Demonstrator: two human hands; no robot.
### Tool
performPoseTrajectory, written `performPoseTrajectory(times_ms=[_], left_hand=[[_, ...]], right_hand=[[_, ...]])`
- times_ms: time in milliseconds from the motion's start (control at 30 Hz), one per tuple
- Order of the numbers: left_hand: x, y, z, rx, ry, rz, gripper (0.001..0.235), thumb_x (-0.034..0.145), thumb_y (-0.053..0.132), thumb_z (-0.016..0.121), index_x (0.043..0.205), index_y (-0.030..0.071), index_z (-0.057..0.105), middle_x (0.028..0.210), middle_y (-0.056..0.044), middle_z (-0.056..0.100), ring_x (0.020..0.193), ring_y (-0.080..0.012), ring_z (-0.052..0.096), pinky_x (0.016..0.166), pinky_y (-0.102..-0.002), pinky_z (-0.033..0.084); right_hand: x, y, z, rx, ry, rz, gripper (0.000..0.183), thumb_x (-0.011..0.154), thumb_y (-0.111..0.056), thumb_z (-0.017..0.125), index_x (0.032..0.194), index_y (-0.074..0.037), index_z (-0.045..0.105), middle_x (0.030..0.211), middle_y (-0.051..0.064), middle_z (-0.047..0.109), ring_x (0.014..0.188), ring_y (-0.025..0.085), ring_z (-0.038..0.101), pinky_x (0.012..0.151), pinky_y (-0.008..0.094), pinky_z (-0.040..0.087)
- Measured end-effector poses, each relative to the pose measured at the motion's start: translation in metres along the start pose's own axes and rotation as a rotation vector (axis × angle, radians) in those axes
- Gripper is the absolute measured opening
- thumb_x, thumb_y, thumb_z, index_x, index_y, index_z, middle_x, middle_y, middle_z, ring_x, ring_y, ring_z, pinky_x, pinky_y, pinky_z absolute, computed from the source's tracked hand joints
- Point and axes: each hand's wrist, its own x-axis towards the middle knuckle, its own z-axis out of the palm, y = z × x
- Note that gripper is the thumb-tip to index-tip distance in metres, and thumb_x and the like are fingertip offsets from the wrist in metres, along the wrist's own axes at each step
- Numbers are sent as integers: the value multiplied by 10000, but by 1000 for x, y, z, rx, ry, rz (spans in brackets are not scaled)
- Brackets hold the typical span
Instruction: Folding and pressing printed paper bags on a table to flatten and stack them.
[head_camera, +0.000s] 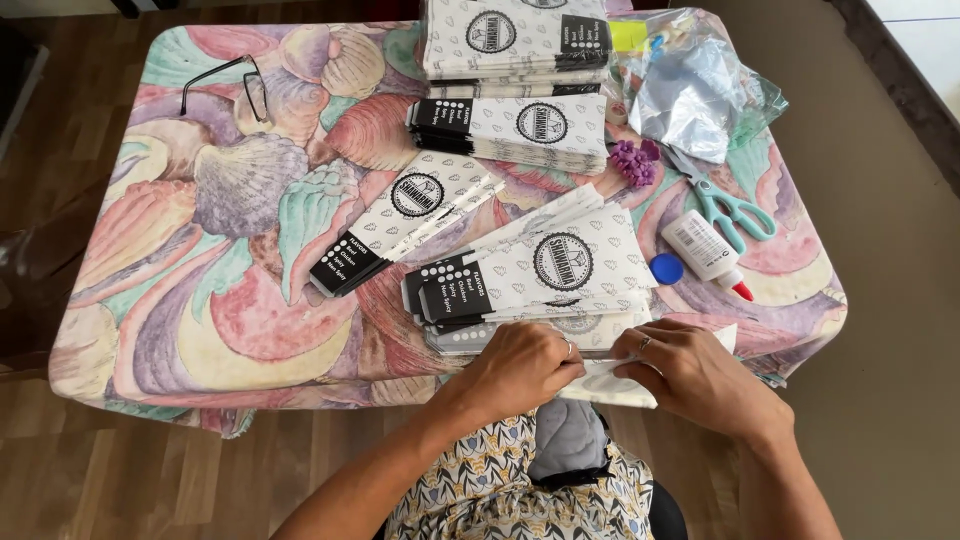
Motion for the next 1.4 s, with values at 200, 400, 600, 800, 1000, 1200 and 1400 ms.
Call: performPoseTrajectory(times_ms=[200,400,600,800,1000,1200,1400], left_hand=[[1,18,-41,-337,80,-50,125,834,77,802,915,-12,769,882,-127,788,740,-215,768,723,-315,638],[1,23,-54,-448,51,-166,103,796,133,839,857,59,801,794,-50,795,690,-86,698,630,-274,535],[-1,23,-56,-466,59,-206,117,757,165,874,775,85,791,733,-24,785,650,-40,632,597,-282,484],[-1,25,-59,-499,28,-267,155,732,216,896,777,102,801,735,-5,787,672,-40,647,611,-274,490],[-3,30,-62,-558,-10,-303,237,661,225,939,719,77,763,704,-17,757,638,-74,615,578,-273,483],[-2,28,-68,-620,-25,-305,199,679,213,924,725,85,778,709,-29,767,590,-74,615,533,-248,499],[12,0,-107,-49,154,-282,149,867,268,824,898,139,758,813,2,762,546,-63,584,437,-218,474]], right_hand=[[5,-15,-10,-52,151,-158,179,999,-251,575,1109,-118,621,1241,71,677,1144,235,660,1193,582,371],[8,-20,-10,-65,198,-190,145,991,-217,600,1068,-95,607,1166,93,670,1092,219,659,1178,594,367],[9,-26,-10,-31,197,-188,169,1007,-212,570,1092,-70,539,1224,103,657,1045,248,659,1155,607,392],[10,-27,-11,-46,179,-183,132,1000,-212,586,1063,-97,573,1223,107,657,1113,249,650,1156,614,369],[8,-27,-5,-7,156,-160,135,989,-196,602,960,-81,538,1164,97,671,1055,237,671,1173,613,361],[6,-38,-5,-6,256,-234,63,998,-126,574,948,-95,554,1209,101,656,1112,307,619,1150,628,380],[-27,-77,-22,-143,219,-209,70,961,-119,611,915,-84,571,1469,88,575,1385,414,481,1089,617,432]])
